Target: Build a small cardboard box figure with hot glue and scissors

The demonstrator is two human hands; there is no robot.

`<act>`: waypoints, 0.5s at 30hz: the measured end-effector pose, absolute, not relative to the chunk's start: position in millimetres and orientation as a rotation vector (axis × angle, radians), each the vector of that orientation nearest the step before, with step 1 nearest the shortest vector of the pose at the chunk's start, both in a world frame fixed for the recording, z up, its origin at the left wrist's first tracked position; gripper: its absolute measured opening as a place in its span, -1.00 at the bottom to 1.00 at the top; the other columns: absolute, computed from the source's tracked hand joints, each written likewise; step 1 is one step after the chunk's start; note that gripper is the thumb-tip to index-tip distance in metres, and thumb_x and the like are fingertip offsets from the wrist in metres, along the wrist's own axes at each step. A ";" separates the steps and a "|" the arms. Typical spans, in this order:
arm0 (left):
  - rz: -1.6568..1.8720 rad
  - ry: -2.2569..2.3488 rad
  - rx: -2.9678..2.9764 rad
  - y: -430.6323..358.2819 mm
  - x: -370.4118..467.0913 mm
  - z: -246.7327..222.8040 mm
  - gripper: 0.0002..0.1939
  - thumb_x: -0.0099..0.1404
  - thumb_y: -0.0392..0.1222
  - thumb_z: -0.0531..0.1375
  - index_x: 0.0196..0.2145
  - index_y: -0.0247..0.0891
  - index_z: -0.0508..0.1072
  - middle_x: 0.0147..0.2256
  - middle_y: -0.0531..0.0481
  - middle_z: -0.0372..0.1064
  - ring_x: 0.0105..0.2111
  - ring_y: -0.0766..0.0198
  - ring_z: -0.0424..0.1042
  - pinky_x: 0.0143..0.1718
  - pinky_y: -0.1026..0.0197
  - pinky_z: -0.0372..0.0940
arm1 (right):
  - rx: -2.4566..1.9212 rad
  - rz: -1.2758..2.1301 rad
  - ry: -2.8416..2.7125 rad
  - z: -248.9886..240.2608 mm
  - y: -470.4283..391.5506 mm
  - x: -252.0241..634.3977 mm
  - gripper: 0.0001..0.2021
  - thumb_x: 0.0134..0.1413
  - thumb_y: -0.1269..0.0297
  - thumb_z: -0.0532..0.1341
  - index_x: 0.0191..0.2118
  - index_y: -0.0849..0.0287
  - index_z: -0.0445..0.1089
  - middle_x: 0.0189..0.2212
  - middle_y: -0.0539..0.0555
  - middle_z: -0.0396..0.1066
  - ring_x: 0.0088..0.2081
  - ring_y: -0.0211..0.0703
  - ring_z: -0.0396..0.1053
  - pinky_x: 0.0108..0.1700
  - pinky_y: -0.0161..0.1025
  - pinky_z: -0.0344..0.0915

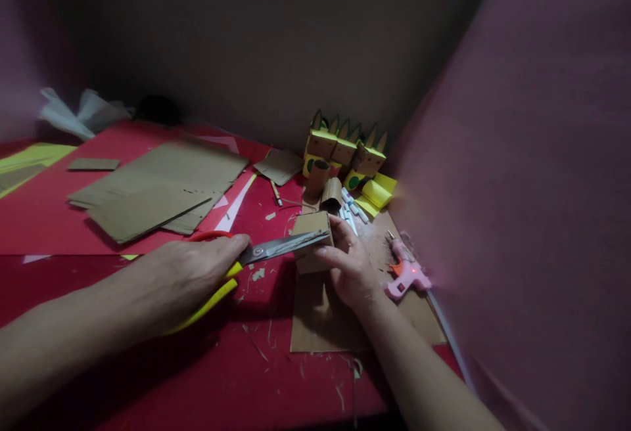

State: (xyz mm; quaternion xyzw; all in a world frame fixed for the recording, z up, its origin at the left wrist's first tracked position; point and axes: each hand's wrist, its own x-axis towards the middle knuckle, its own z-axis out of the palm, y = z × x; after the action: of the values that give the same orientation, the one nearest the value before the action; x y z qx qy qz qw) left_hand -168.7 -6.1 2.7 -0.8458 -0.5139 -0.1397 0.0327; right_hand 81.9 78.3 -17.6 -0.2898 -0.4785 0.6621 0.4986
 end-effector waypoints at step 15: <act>-0.468 -1.581 -2.514 -8.5 -164.1 -8.1 -0.68 0.52 -0.21 -0.11 0.00 -0.31 0.38 -0.30 -0.13 0.48 -0.40 0.14 0.48 -0.47 0.18 0.22 | -0.691 1.557 -1.172 -20.5 78.6 81.6 -0.48 -0.32 0.32 0.50 -0.09 -0.07 0.52 -0.16 -0.03 0.59 -0.09 0.04 0.48 0.04 -0.01 0.36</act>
State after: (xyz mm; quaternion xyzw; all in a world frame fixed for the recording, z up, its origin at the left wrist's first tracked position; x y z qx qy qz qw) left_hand -164.1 -8.5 -8.1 -0.8343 -0.5247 -0.1553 0.0673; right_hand 81.6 78.6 -20.5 -0.2870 -0.4870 0.6471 0.5116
